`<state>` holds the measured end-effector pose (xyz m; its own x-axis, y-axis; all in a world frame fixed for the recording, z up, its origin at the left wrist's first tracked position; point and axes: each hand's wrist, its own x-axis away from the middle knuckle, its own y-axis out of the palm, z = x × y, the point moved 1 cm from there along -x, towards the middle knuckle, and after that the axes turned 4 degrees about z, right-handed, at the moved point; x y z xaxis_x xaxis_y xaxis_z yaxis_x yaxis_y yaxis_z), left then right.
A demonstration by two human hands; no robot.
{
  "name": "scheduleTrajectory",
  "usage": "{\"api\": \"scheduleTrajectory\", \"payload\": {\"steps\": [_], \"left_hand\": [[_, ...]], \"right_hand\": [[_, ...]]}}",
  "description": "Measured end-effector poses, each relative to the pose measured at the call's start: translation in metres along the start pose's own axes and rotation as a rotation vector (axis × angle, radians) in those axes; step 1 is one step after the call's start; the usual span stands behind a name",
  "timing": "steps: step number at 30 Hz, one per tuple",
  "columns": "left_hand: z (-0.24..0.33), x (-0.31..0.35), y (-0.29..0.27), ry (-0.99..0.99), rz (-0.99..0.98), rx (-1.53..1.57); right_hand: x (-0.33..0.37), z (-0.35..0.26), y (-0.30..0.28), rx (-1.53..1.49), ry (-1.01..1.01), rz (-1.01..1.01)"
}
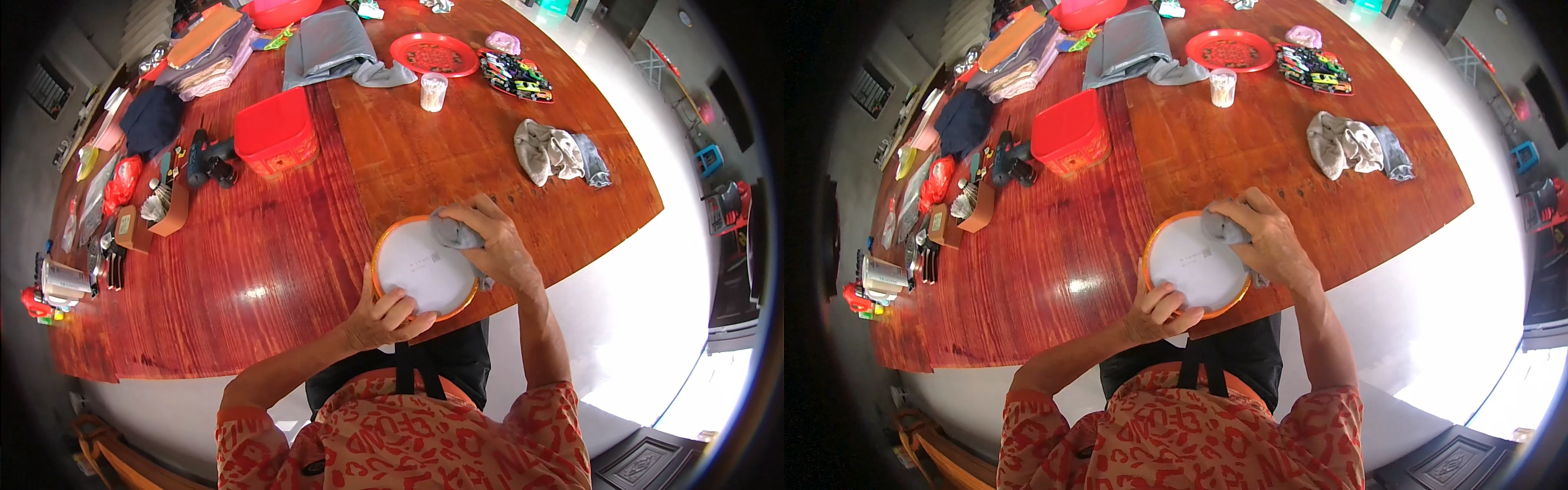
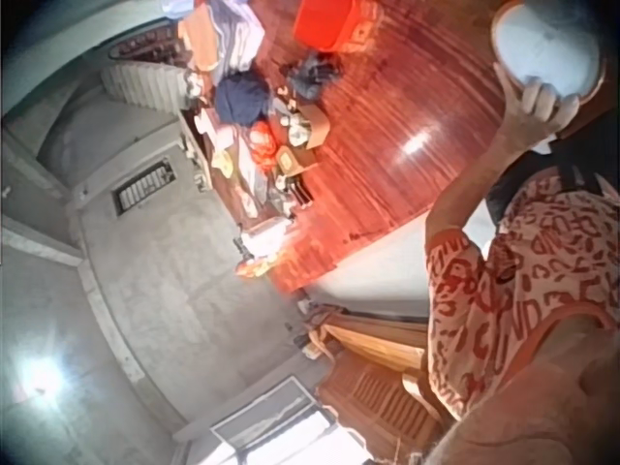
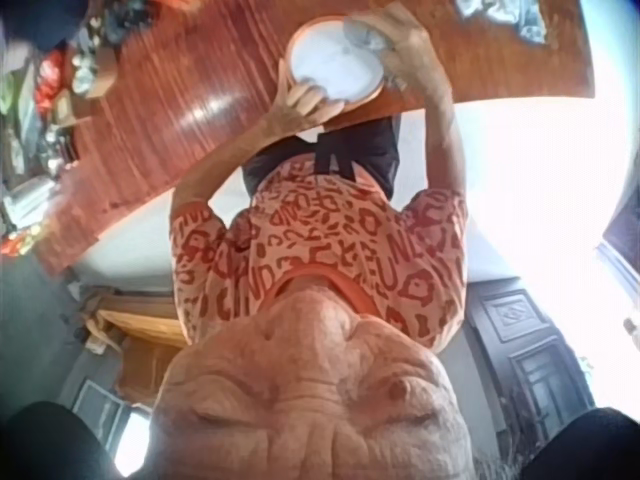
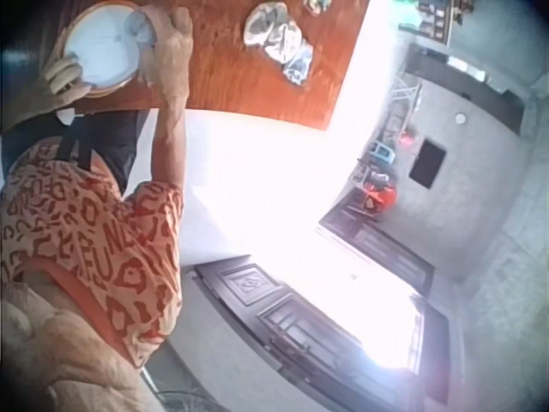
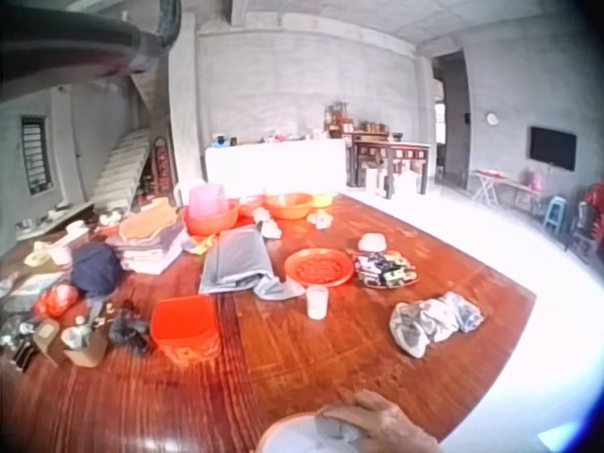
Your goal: The person wipes the exterior and interior of a red rectangular tin with a gray cloth, then places it on the table. They proceed to wipe a yellow round container, cleaning its lid, sides, and bottom. The person handles each container one at a time, rotating them to clean all surfaces.
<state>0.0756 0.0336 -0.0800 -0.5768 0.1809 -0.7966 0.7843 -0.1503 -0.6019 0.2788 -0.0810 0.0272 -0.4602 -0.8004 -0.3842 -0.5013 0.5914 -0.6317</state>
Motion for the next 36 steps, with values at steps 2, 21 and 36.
{"api": "scheduleTrajectory", "payload": {"steps": [2, 21, 36], "left_hand": [[-0.003, -0.001, -0.003, 0.001, -0.024, 0.001], [0.003, -0.006, -0.03, -0.986, -0.064, 0.442], [-0.009, -0.012, 0.0, -1.066, 0.056, 0.981]], "right_hand": [[-0.004, 0.001, 0.006, -0.014, 0.045, 0.008], [0.014, -0.011, 0.022, 0.043, 0.063, 0.138], [-0.01, -0.02, 0.025, 0.242, -0.104, 0.07]]}}
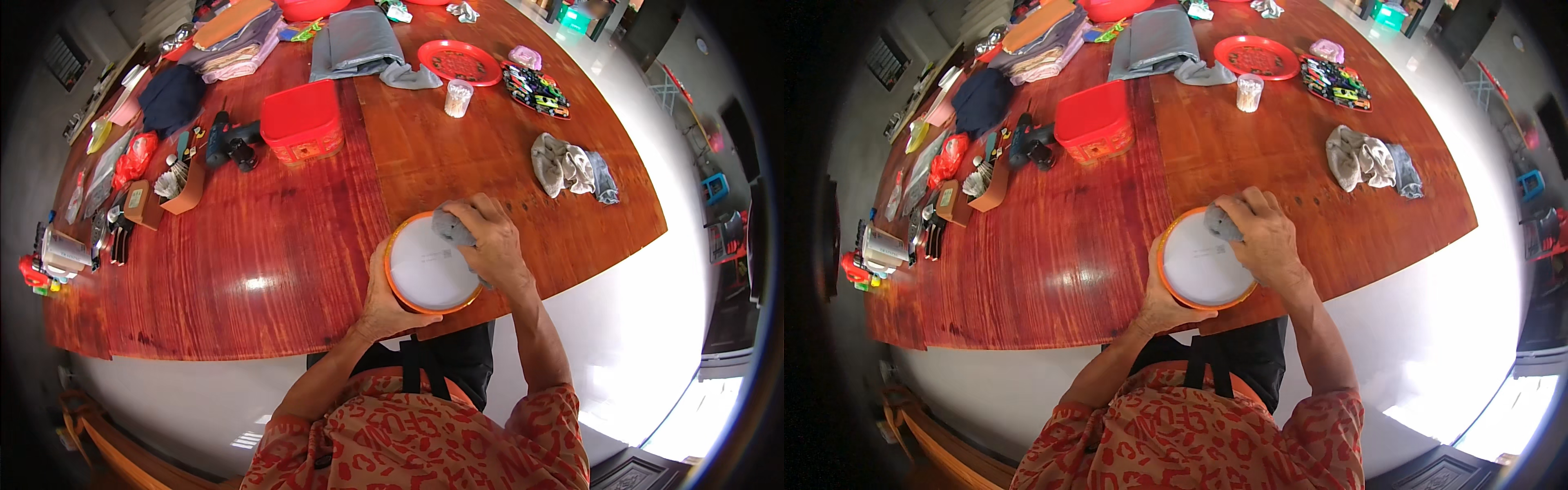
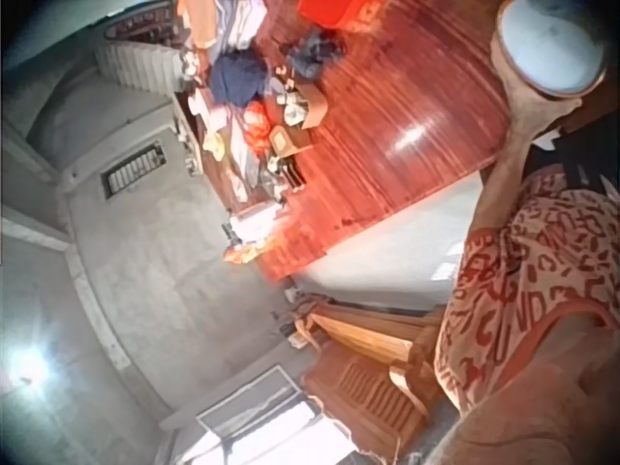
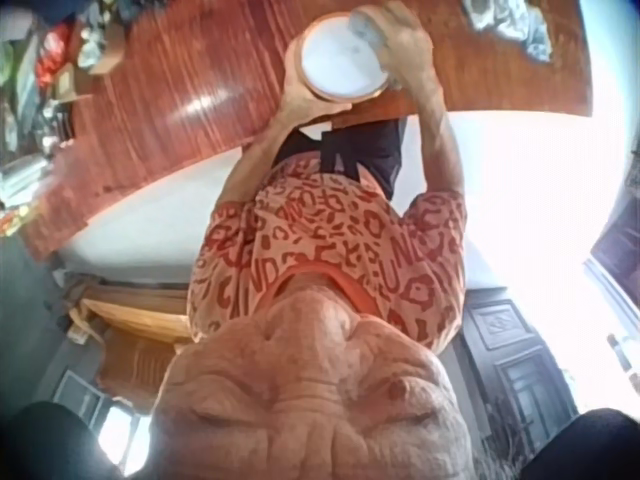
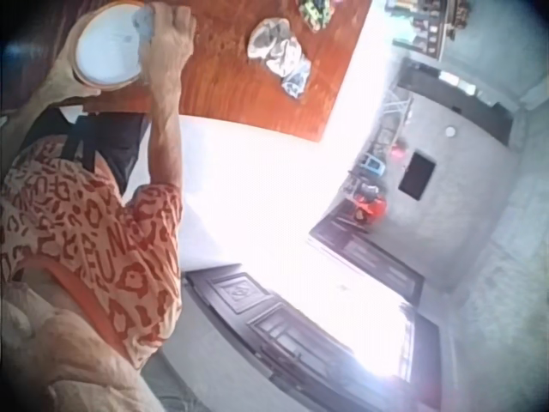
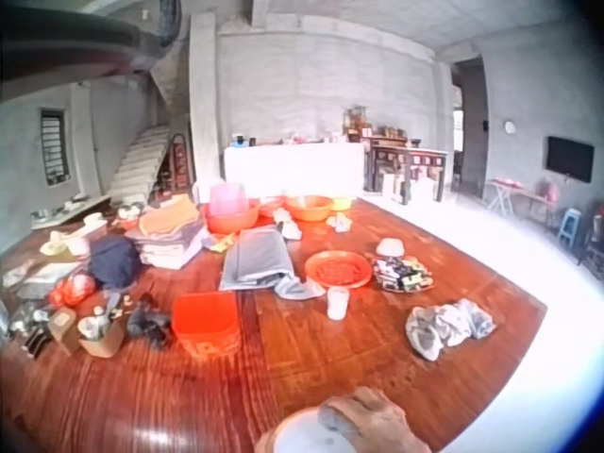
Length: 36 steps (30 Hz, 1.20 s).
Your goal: The person wipes the exterior and interior of a red rectangular tin with a gray cloth, then places it on the table. They proceed to wipe a yellow round container, cleaning its lid, sides, and bottom. The person handles each container one at a time, rotating them to clean all surfaces.
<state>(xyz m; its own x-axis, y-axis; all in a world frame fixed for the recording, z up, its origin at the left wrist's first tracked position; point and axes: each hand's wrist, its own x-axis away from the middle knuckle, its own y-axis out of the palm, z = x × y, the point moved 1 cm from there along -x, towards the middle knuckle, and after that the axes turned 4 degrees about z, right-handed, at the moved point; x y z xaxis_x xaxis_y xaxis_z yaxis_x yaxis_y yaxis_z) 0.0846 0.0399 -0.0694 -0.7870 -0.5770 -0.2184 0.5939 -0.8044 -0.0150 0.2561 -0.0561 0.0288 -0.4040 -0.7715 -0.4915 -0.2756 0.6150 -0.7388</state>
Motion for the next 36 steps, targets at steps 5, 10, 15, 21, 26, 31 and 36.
{"api": "scheduleTrajectory", "payload": {"steps": [5, 10, 15, 21, 26, 31, 36], "left_hand": [[0.006, -0.003, 0.002, 0.009, 0.002, 0.066], [0.001, 0.001, -0.001, -0.007, 0.021, -0.032], [0.007, -0.003, -0.001, 0.005, 0.02, -0.024], [0.004, -0.003, 0.0, 0.003, 0.005, -0.033], [0.009, -0.003, 0.001, 0.008, 0.011, -0.011], [0.014, -0.002, 0.0, 0.041, 0.015, -0.117], [0.0, -0.001, -0.001, 0.024, -0.061, -0.117]], "right_hand": [[-0.014, -0.018, 0.018, 0.024, -0.156, -0.047], [-0.017, -0.026, 0.033, -0.003, -0.255, 0.027], [-0.007, -0.008, 0.007, 0.112, -0.04, -0.015], [0.007, -0.008, 0.012, 0.2, -0.024, 0.114], [0.001, -0.022, 0.029, 0.192, -0.204, 0.147], [-0.001, -0.038, 0.04, 0.084, -0.276, 0.079], [0.014, -0.045, 0.037, -0.099, -0.286, -0.086]]}}
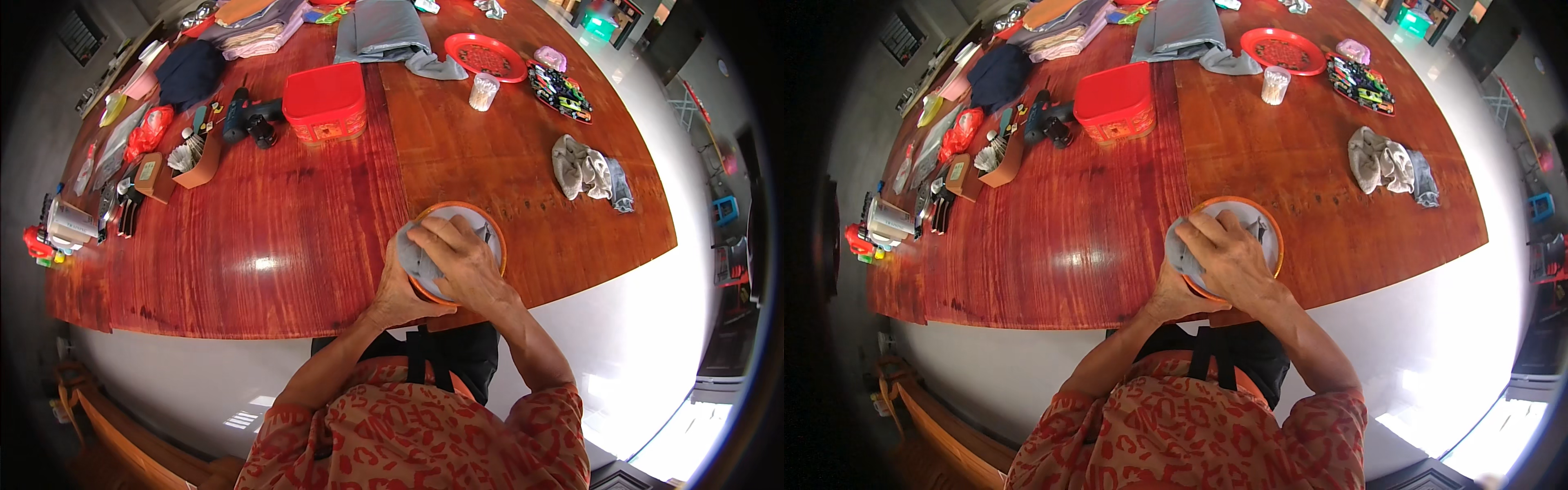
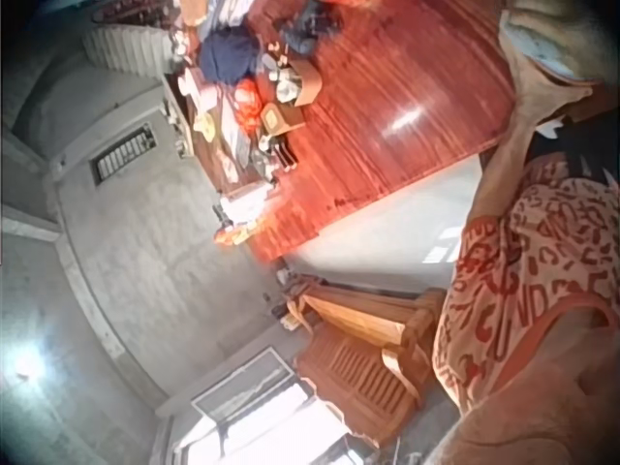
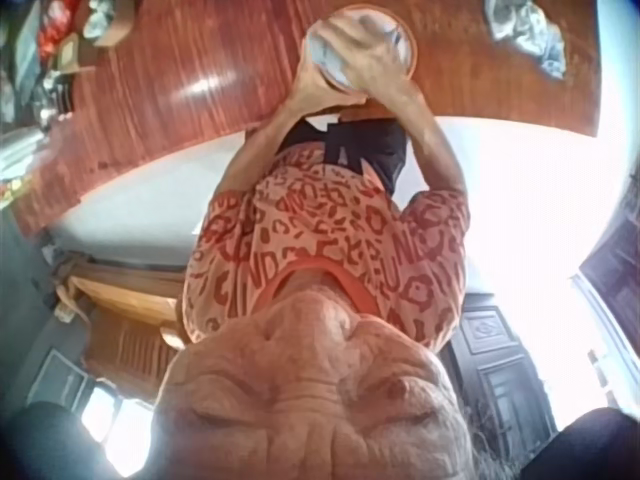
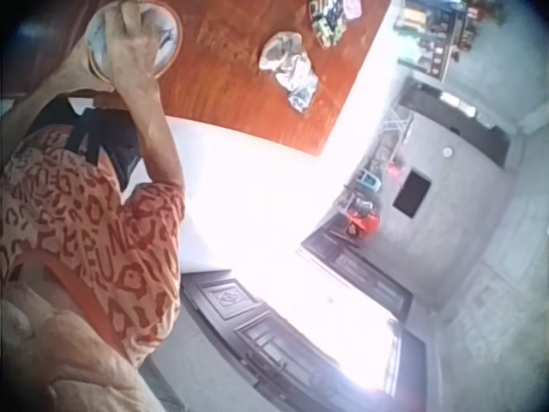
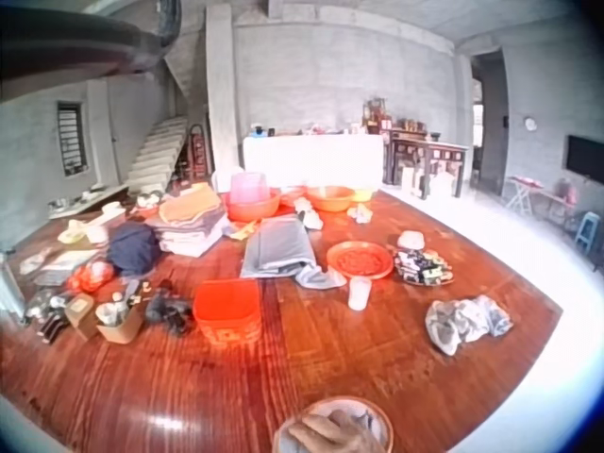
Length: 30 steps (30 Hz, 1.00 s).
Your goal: The person wipes the exterior and interior of a red rectangular tin with a gray cloth, then places it on the table. They proceed to wipe a yellow round container, cleaning its lid, sides, and bottom. The person handles each container one at a time, rotating them to clean all surfaces.
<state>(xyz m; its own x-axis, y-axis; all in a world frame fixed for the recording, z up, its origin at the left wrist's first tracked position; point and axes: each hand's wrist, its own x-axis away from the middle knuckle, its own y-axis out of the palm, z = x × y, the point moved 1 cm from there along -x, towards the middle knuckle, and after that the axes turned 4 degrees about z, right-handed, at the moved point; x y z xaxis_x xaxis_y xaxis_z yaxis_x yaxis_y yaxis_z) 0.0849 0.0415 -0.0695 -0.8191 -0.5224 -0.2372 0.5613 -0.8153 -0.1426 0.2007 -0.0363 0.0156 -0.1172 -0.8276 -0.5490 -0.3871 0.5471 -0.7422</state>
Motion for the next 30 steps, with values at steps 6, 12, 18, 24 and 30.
{"api": "scheduleTrajectory", "payload": {"steps": [6, 12, 18, 24, 30], "left_hand": [[-0.004, 0.0, 0.005, -0.07, 0.085, 0.082], [-0.001, 0.0, 0.001, -0.004, 0.059, 0.093], [0.004, -0.002, 0.0, -0.03, 0.051, 0.07], [0.005, -0.004, 0.001, -0.056, 0.04, 0.151], [0.002, -0.001, 0.001, -0.038, 0.064, 0.108]], "right_hand": [[0.014, -0.007, -0.037, -0.251, -0.025, -0.298], [0.017, 0.0, -0.024, -0.094, 0.027, -0.157], [0.006, 0.024, -0.021, 0.277, 0.143, 0.087], [0.013, 0.017, -0.032, 0.291, 0.23, 0.091], [0.03, 0.002, -0.049, 0.032, 0.136, -0.087]]}}
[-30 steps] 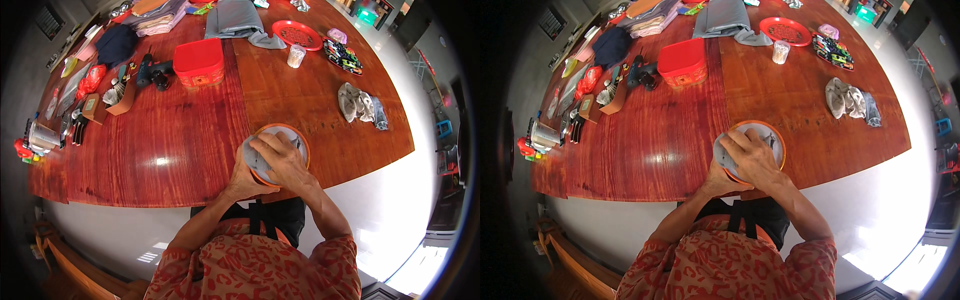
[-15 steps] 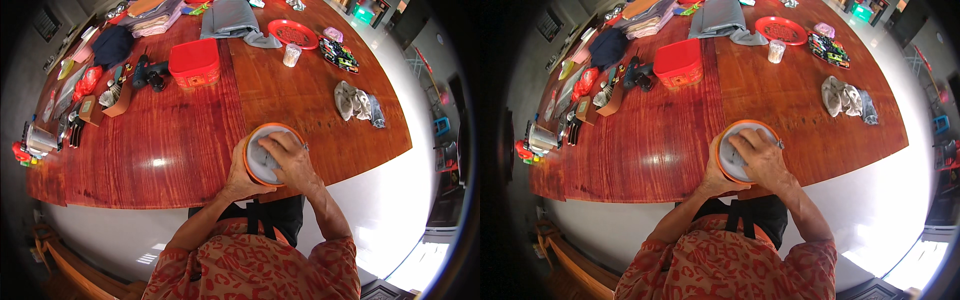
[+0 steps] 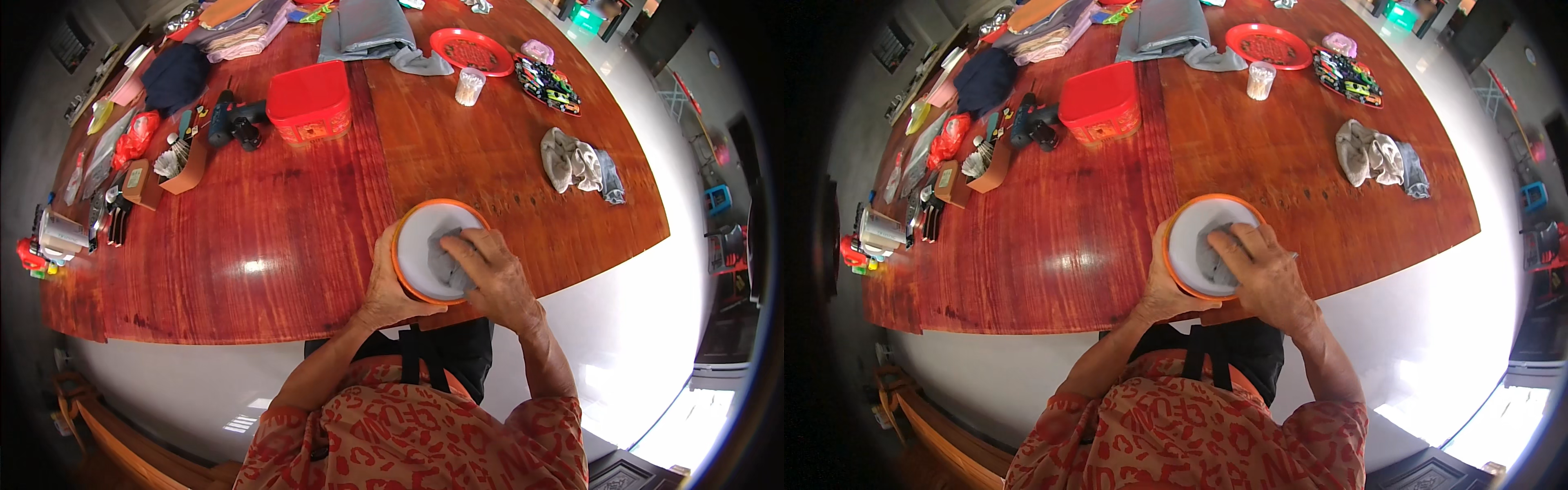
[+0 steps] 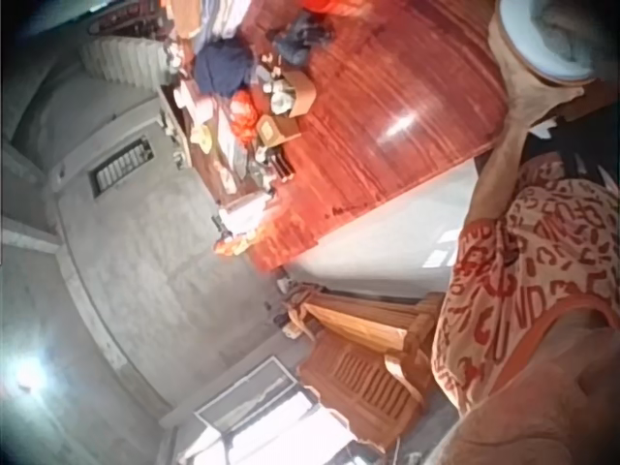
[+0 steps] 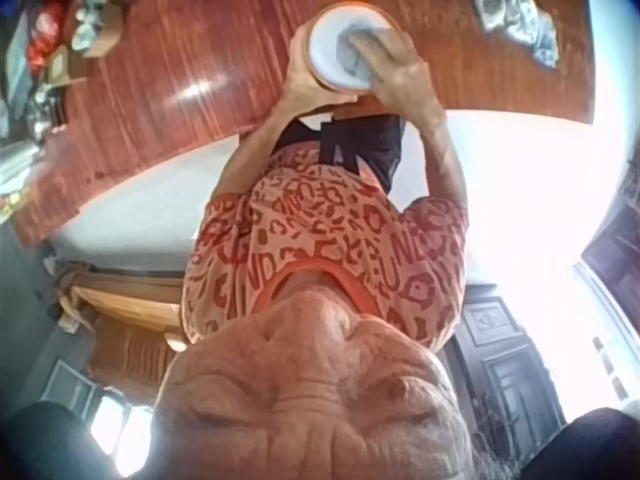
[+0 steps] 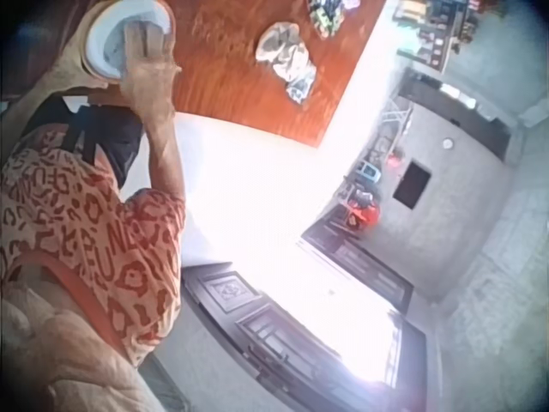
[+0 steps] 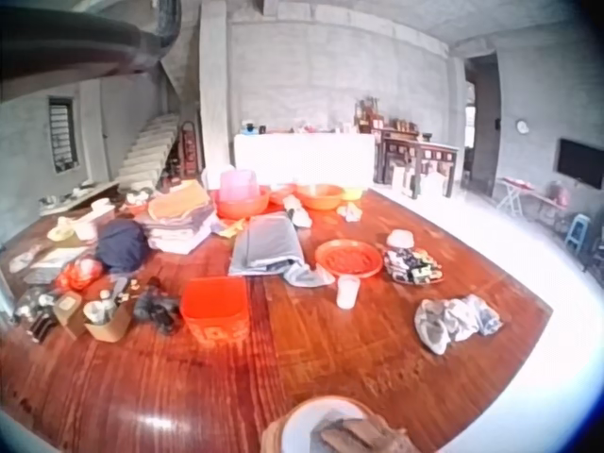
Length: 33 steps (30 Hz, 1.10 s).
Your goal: The person wipes the exterior and interior of a red rectangular tin with a gray cloth, then places it on the table. They proceed to wipe a yellow round container, cleaning its lid, sides, and bottom. The person handles each container one at a time, rotating them to clean all surfaces.
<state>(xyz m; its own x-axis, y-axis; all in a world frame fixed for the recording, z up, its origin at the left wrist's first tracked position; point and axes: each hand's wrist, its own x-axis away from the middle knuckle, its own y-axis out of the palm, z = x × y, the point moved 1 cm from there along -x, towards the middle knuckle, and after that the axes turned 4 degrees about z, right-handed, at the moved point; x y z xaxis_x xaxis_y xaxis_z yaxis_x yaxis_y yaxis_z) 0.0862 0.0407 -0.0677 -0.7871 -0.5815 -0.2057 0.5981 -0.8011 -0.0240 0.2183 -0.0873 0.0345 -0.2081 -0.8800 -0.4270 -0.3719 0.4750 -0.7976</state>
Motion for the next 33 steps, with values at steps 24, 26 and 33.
{"api": "scheduleTrajectory", "payload": {"steps": [24, 26, 33], "left_hand": [[0.001, 0.002, 0.0, 0.025, -0.038, -0.049], [-0.001, 0.002, 0.001, -0.021, -0.035, 0.096], [0.003, -0.001, 0.0, -0.012, 0.003, -0.062]], "right_hand": [[-0.023, -0.014, 0.041, -0.044, -0.115, 0.032], [-0.018, -0.024, 0.027, -0.112, -0.074, -0.029], [-0.005, -0.011, -0.016, -0.209, -0.091, -0.348]]}}
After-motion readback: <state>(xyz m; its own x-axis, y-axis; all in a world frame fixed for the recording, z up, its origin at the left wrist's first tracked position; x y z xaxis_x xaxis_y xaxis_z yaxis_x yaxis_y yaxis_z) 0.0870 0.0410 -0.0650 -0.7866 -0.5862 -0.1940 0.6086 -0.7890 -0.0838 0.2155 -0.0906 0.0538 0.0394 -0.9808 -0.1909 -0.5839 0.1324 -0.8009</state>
